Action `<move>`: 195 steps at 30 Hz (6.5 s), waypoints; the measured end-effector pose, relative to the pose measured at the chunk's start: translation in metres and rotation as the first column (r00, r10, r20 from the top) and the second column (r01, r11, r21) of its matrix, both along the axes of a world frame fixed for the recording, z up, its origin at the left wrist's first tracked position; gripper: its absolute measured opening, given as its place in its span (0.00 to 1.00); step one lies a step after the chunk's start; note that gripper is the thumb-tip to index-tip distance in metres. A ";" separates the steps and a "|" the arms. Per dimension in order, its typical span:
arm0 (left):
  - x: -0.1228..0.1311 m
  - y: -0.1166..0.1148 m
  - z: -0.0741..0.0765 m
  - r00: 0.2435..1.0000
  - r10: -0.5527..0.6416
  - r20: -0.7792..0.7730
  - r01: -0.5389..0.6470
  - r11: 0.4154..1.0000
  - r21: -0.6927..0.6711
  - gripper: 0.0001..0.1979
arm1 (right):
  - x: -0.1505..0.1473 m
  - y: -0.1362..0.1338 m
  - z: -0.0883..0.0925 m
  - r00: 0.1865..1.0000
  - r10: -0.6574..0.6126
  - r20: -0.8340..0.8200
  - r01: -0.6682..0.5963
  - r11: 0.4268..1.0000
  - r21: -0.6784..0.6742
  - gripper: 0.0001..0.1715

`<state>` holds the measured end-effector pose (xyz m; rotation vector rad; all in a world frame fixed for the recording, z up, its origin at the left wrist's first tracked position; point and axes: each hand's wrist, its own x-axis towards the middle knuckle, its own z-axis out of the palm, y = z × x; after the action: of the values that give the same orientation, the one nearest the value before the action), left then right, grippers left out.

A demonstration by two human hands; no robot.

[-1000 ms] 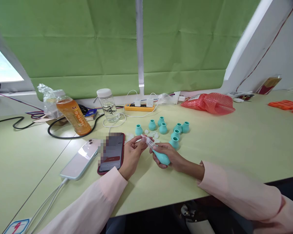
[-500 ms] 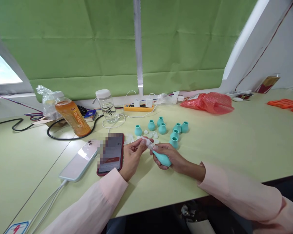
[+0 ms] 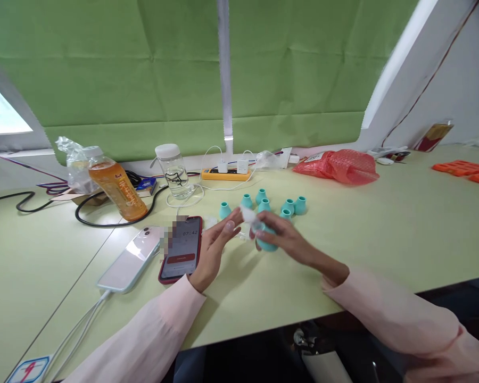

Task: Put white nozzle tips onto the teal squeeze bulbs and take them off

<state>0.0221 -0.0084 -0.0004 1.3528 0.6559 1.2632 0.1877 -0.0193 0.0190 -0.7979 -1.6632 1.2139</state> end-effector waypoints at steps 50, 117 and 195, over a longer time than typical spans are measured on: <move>-0.024 0.019 -0.023 0.002 0.674 -0.739 0.308 0.703 0.641 0.09 | -0.012 0.022 -0.053 0.607 -0.394 0.690 -0.056 0.845 0.532 0.12; -0.014 -0.004 -0.022 0.833 0.304 -0.463 0.077 0.764 0.641 0.11 | -0.022 0.015 -0.055 0.853 -0.187 -0.487 -0.263 0.653 -0.711 0.11; -0.014 -0.001 -0.009 0.924 -0.151 -0.350 0.107 0.984 -0.142 0.15 | 0.000 -0.002 -0.047 0.773 -0.459 0.439 0.168 0.815 0.555 0.10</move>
<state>0.0082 -0.0093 -0.0092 1.5150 0.8661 0.8608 0.1873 -0.0209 -0.0278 -1.1193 -2.0642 0.2699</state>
